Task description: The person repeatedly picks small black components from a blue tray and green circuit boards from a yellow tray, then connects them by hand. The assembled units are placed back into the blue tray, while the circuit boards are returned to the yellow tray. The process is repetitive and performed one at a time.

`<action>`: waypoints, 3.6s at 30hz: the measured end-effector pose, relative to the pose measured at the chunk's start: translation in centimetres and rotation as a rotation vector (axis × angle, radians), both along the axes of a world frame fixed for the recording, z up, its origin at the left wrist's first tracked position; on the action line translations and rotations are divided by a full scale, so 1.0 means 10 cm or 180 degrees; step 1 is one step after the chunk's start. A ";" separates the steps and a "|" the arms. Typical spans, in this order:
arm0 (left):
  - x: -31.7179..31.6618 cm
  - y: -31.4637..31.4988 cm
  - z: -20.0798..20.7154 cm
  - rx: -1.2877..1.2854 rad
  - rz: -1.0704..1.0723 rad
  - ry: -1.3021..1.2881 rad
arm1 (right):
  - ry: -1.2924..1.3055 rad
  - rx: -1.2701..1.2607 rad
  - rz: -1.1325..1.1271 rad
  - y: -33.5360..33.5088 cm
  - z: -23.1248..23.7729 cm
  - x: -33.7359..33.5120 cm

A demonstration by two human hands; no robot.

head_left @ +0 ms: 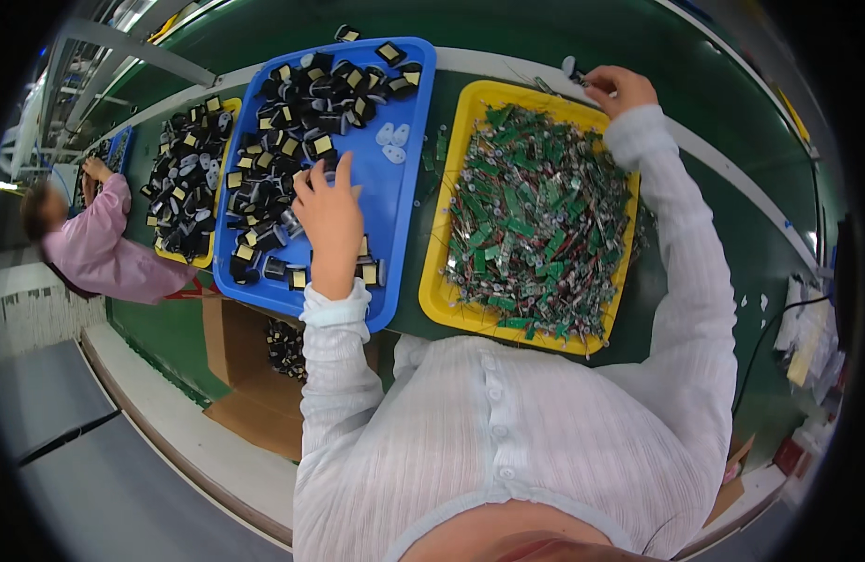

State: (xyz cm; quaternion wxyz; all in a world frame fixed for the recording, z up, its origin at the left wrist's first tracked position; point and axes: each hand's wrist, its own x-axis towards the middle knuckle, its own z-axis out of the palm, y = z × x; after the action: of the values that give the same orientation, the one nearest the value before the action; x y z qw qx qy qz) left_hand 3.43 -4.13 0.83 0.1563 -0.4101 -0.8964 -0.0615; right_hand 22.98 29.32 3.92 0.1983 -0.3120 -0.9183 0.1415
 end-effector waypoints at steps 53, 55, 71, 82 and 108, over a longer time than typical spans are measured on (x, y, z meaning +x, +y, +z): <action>1.57 0.31 0.93 0.2809 -0.2645 -0.3593 | 0.2724 -0.1336 0.0812 -2.22 0.61 0.86; 1.56 0.31 0.93 0.2839 -0.2695 -0.3449 | 0.2690 -0.0968 0.0823 -2.22 0.62 0.85; 1.58 0.27 0.98 0.2500 -0.2953 -0.3705 | 0.2792 0.0268 0.0888 -2.22 0.62 0.84; 1.56 0.32 0.96 0.2850 -0.3042 -0.3480 | 0.2542 -0.0869 0.1027 -2.21 0.67 0.86; 1.57 0.28 0.92 0.2550 -0.2803 -0.4104 | 0.1966 -0.1204 0.0882 -2.14 0.74 0.97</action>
State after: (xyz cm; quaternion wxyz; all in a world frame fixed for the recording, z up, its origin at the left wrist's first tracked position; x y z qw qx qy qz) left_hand 19.09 -1.30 10.07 -0.2864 -0.5185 -0.4814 -0.6461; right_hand 32.73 7.97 11.35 0.3834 -0.1587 -0.8066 0.4210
